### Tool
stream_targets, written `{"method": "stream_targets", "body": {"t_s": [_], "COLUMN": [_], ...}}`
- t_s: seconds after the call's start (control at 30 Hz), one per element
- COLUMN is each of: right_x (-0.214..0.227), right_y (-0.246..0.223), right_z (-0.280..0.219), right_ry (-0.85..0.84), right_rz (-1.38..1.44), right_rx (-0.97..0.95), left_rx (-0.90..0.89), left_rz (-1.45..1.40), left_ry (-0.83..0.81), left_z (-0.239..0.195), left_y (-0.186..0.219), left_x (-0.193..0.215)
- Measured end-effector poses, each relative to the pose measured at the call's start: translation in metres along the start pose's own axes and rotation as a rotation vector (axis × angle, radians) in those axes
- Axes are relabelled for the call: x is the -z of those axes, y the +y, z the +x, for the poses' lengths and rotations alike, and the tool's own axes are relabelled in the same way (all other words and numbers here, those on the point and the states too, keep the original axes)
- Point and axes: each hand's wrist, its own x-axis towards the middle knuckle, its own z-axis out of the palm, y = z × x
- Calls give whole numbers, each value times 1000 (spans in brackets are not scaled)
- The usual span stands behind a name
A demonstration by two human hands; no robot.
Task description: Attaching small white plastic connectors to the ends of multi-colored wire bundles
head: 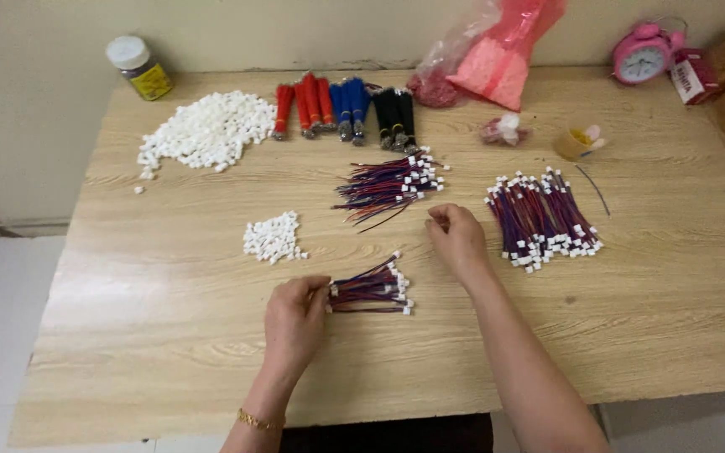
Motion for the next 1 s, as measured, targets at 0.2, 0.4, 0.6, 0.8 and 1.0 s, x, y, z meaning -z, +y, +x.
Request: {"method": "stream_targets", "body": {"t_s": [0.2,0.4,0.6,0.8,1.0], "right_x": [-1,-36,16,64,114], "right_y": [-30,9,-55,-88,-149], "right_z": [36,55,31,7,-33], "right_ry": [-98,-21,-187,-33,55], "right_rz": [35,-198,-39,180,243], "right_rx": [-232,-52,-270,46,552], "left_rx": [-52,-67,38,-379,-665], "left_rz": [-80,-112,-95,-3,99], "left_ry": [5,9,11,236,284], "left_z": [-4,-1,1,7,8], "left_y": [-4,-8,16,73,128], "left_x": [0,1,18,52,66]}}
